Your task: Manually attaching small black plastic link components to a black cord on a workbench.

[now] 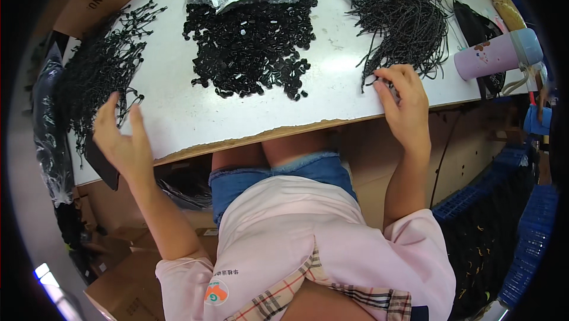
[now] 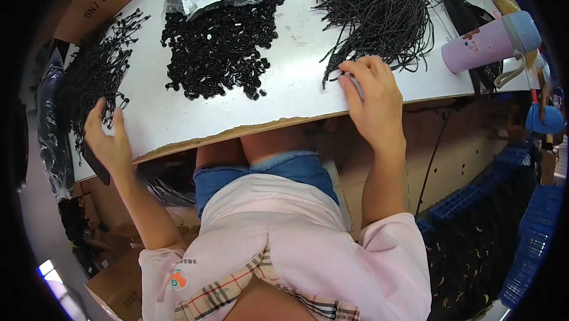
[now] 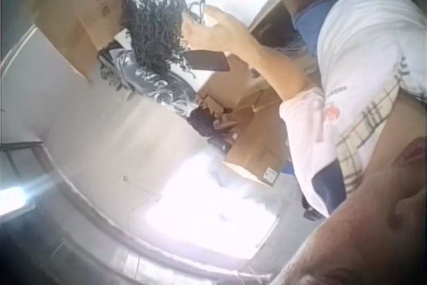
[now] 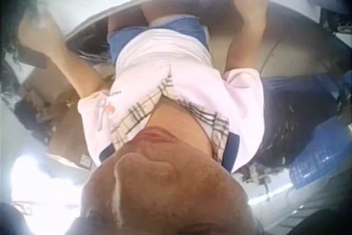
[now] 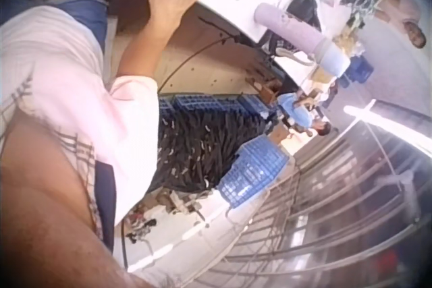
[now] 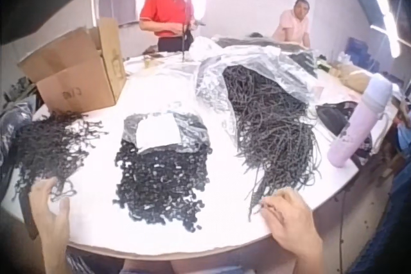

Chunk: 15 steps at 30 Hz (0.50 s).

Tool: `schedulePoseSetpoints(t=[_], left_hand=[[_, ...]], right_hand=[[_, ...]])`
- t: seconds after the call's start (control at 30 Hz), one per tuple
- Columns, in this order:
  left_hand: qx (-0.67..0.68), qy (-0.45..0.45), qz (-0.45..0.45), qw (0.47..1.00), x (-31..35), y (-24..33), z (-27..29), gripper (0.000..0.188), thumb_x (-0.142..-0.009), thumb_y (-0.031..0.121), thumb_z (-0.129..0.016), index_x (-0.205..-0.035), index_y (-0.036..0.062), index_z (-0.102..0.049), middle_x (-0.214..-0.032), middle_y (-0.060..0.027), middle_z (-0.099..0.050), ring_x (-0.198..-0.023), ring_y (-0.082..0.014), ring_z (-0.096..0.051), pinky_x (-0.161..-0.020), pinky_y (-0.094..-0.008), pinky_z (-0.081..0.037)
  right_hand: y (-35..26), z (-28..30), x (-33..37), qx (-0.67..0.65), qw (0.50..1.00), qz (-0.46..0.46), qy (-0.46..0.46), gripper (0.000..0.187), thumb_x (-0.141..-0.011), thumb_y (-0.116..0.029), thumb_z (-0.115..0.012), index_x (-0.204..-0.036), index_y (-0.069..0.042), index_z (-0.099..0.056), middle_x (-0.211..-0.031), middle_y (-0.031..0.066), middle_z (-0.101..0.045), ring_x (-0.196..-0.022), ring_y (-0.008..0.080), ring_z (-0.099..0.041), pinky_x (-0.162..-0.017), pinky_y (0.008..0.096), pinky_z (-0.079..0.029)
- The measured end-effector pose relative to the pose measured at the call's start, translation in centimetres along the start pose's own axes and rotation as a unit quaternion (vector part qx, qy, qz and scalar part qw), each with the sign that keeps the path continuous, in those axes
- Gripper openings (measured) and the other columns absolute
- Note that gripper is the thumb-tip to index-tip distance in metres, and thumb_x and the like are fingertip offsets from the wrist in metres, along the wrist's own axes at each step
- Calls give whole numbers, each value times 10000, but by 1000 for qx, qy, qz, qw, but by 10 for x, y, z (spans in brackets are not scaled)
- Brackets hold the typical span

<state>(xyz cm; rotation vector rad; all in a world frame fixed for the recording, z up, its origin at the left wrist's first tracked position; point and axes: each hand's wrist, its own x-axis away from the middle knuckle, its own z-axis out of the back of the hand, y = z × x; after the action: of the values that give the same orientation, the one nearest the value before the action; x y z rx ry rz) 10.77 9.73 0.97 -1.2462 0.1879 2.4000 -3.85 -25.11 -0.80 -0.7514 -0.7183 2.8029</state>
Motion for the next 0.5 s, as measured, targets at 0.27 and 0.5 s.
schedulePoseSetpoints(t=[0.27,0.5], left_hand=[[270,-269,159,911,-6,51,-32,93,-749,53,-578,-809,-15,-595,-696,-107,-559,-570,-177,-523,-550,-266,-415],[96,-230,-26,968,8,55,-33,129,-739,4,-542,-861,7,-584,-768,-101,-568,-617,-199,-542,-566,-281,-430]], right_hand=[[-3,-9,-1,151,986,52,-49,99,-715,-27,-530,-800,-37,-480,-820,108,-491,-785,281,-457,-693,359,-358],[-50,-34,28,-254,949,178,51,115,-756,70,-455,-803,-32,-431,-837,112,-536,-717,201,-493,-701,317,-401]])
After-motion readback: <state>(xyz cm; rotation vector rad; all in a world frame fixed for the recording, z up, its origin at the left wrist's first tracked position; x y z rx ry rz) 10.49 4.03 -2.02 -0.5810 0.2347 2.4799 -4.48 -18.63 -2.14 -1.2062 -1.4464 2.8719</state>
